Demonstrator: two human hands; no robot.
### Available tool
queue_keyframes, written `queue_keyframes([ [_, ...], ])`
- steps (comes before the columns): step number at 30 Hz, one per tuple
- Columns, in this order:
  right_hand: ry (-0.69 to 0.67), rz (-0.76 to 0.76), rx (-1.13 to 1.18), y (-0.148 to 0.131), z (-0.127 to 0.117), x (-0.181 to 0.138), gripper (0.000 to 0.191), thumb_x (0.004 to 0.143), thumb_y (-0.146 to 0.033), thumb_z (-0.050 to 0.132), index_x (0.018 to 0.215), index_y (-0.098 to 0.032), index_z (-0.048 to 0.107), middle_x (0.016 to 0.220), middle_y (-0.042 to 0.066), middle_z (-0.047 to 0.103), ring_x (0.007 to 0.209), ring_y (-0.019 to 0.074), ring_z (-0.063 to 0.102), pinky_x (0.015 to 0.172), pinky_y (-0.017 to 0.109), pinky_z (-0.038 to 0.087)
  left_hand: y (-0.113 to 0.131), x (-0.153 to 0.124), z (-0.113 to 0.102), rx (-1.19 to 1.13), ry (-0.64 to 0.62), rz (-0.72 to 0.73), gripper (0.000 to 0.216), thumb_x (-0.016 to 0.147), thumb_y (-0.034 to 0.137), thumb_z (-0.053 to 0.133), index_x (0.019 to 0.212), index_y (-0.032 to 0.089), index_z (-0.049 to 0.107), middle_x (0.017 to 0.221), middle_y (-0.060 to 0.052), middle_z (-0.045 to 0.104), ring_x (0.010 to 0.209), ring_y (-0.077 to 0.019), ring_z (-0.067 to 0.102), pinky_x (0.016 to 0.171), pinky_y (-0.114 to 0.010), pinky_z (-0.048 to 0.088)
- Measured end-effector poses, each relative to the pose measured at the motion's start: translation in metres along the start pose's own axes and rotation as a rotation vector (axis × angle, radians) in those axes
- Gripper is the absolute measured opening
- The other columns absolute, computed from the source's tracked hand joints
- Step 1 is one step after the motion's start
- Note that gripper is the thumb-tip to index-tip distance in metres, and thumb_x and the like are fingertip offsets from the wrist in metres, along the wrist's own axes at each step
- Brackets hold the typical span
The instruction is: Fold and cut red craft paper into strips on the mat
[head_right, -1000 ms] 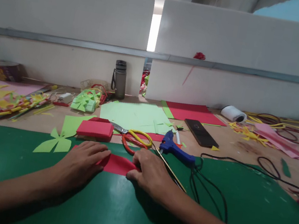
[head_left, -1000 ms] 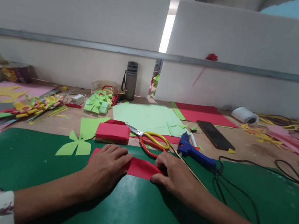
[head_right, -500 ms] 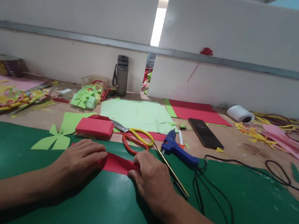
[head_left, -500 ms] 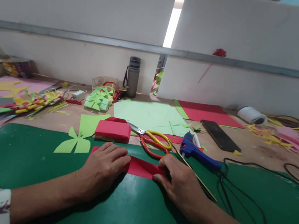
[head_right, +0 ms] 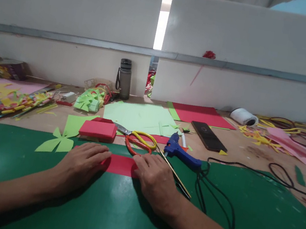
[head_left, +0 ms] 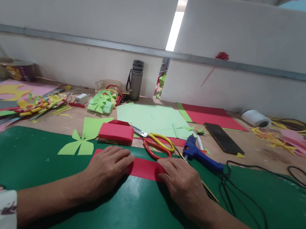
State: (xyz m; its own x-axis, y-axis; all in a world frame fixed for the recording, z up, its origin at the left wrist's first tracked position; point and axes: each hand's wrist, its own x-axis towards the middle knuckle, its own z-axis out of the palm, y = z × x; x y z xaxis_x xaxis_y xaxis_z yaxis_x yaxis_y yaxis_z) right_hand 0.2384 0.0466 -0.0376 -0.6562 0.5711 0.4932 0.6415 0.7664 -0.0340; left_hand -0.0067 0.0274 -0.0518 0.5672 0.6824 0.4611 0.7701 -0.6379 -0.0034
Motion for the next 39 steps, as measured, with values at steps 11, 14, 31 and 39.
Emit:
queue_keyframes([
  [11, -0.222, -0.244, -0.265, -0.008, -0.002, 0.002, 0.016, 0.08, -0.003, 0.047, 0.076, -0.012, 0.06, 0.07, 0.009, 0.06, 0.063, 0.0195, 0.049, 0.058, 0.031, 0.035, 0.006, 0.008, -0.014, 0.062, -0.239, 0.002, 0.018, 0.089, 0.025, 0.049, 0.08, 0.016, 0.062, 0.084, -0.006, 0.062, 0.074, -0.0198, 0.052, 0.059, -0.03, 0.043],
  [14, -0.236, -0.225, -0.256, -0.008, -0.004, 0.003, 0.015, 0.077, -0.002, 0.049, 0.075, -0.012, 0.06, 0.071, 0.009, 0.061, 0.064, 0.0193, 0.05, 0.058, 0.03, 0.036, 0.007, 0.009, -0.015, 0.042, -0.231, -0.019, 0.018, 0.088, 0.026, 0.049, 0.081, 0.015, 0.062, 0.085, -0.007, 0.062, 0.075, -0.0194, 0.051, 0.061, -0.03, 0.043],
  [31, -0.188, -0.151, -0.195, -0.003, 0.002, 0.003, 0.023, 0.074, 0.003, 0.04, 0.073, -0.014, 0.056, 0.071, 0.008, 0.059, 0.063, 0.018, 0.047, 0.057, 0.029, 0.037, 0.004, 0.01, -0.009, -0.051, -0.203, -0.024, 0.022, 0.089, 0.013, 0.042, 0.075, 0.013, 0.059, 0.081, -0.006, 0.061, 0.072, -0.0171, 0.051, 0.061, -0.028, 0.042],
  [39, -0.133, -0.244, -0.252, -0.01, 0.0, 0.004, 0.022, 0.081, -0.002, 0.04, 0.075, -0.013, 0.058, 0.07, 0.008, 0.058, 0.064, 0.0193, 0.047, 0.061, 0.033, 0.037, 0.017, 0.018, -0.017, -0.09, -0.154, -0.023, 0.037, 0.081, 0.032, 0.061, 0.111, 0.014, 0.051, 0.116, -0.012, 0.054, 0.106, -0.0269, 0.046, 0.088, -0.042, 0.043],
])
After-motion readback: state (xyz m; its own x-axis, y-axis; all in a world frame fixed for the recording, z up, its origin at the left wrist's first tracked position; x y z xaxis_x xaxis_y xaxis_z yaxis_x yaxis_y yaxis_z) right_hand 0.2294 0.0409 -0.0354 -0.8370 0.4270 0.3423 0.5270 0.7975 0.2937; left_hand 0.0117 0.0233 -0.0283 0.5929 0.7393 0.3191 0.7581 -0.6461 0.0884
